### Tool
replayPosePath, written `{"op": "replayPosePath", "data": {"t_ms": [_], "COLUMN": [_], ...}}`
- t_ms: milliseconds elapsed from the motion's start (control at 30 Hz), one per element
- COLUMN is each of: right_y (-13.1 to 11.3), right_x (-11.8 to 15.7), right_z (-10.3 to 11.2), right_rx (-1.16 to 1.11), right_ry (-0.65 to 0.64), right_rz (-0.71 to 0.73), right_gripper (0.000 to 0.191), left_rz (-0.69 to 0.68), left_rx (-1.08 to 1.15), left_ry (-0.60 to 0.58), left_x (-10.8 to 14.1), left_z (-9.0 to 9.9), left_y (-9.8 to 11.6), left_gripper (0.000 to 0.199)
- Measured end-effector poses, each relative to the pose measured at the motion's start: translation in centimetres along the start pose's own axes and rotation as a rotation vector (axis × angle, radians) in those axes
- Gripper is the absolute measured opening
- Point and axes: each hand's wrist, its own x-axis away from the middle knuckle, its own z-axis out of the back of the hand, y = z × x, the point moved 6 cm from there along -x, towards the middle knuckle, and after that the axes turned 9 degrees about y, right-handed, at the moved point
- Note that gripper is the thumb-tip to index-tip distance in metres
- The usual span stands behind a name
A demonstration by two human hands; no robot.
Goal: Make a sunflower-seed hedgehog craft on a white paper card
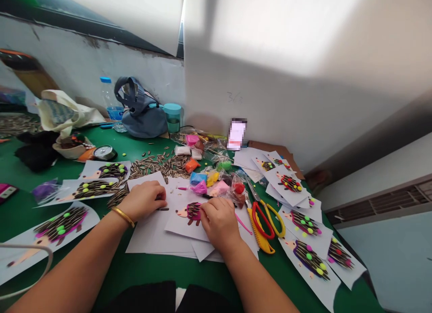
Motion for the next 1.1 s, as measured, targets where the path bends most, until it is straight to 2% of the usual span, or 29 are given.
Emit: {"op": "replayPosePath", "data": {"t_ms": [167,300,467,633,967,1100], "right_y": [0.2,0.1,-0.1,-0.2,-0.2,0.3], "right_x": [0.0,0.0,0.0,0.0,-0.3,-0.4], "right_z": [0.0,0.2,0.0,-0.1,0.4,0.5], "right_rx": [0.005,-0.033,-0.124,-0.208,-0.347,-0.285], "right_ry": [0.001,0.027,0.042,0.045,0.042,0.019], "right_rz": [-0.015,-0.023,-0.037,-0.037,-0.129,-0.138], "right_gripper": [0.016,0.016,0.015,0.015,0.01,0.011], "left_rz": [-0.02,-0.068,-0.205,-0.218,-0.258,-0.206], "left_rx": [-0.041,0.125,0.545,0.727,0.641,0.559], "left_ry": [0.08,0.179,0.137,0.071,0.047,0.147], "left_x": [0.0,0.2,1.4,2.3,2.5,1.9], "left_z": [0.3,0.5,-0.2,-1.0,-0.9,-0.9], "left_y": [0.9,2.7,6.1,7.3,7.8,6.8], "left_gripper": [0.012,0.012,0.01,0.013,0.012,0.014]}}
